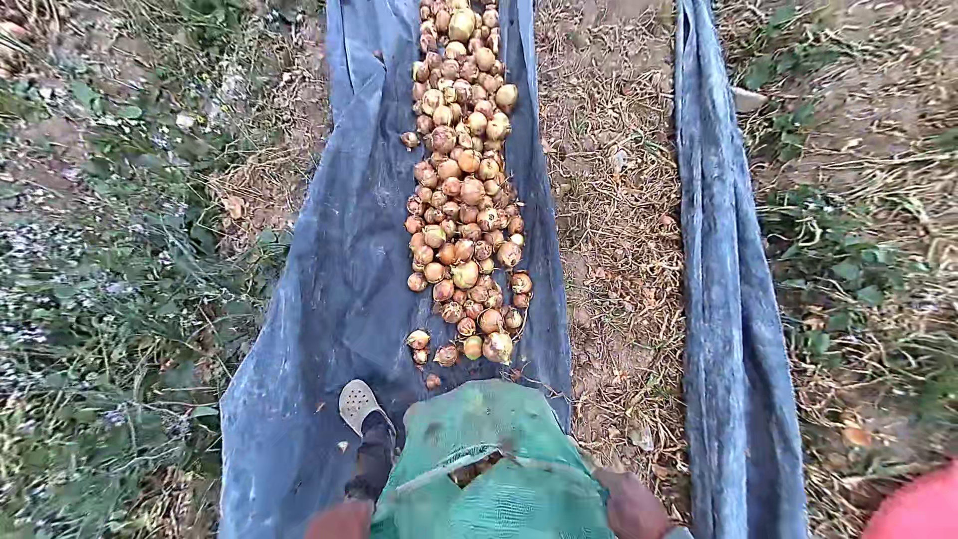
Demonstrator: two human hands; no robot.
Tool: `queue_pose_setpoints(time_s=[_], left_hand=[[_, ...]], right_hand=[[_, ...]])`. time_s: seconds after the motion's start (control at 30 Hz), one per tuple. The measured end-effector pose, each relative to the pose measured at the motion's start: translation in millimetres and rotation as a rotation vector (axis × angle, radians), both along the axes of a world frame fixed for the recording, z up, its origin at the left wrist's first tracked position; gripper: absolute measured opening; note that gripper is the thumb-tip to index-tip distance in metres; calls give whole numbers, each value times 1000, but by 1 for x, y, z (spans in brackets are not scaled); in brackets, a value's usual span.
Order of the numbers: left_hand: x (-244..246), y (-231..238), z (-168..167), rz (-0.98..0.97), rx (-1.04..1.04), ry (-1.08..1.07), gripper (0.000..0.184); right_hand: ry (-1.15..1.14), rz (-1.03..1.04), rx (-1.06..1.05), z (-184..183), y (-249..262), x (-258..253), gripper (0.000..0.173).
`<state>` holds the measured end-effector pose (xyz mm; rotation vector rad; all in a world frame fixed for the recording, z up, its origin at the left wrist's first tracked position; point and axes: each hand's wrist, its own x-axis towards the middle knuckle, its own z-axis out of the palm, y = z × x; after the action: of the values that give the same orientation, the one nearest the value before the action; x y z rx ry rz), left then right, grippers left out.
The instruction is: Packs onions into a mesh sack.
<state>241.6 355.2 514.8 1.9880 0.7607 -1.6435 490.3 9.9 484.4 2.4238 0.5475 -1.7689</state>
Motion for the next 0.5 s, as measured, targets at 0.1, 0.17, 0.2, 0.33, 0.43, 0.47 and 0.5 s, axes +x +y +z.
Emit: queue_pose_setpoints(time_s=[0.1, 0.17, 0.2, 0.33, 0.43, 0.47, 0.5], left_hand=[[36, 77, -89, 181, 40, 99, 42], [61, 112, -103, 210, 42, 72, 45], [74, 121, -105, 185, 31, 44, 46], [70, 116, -102, 31, -115, 1, 54], [64, 111, -87, 83, -124, -104, 59], [47, 91, -72, 120, -104, -190, 59], [22, 56, -54, 163, -62, -361, 55]], right_hand=[[11, 123, -143, -26, 73, -7, 39], [36, 161, -207, -31, 129, -24, 48], [31, 163, -229, -38, 154, -28, 49], [74, 136, -292, -51, 198, -47, 43], [78, 149, -268, -63, 202, -31, 39], [113, 153, -268, -57, 194, -33, 38], [166, 158, -251, -44, 182, -37, 37]])
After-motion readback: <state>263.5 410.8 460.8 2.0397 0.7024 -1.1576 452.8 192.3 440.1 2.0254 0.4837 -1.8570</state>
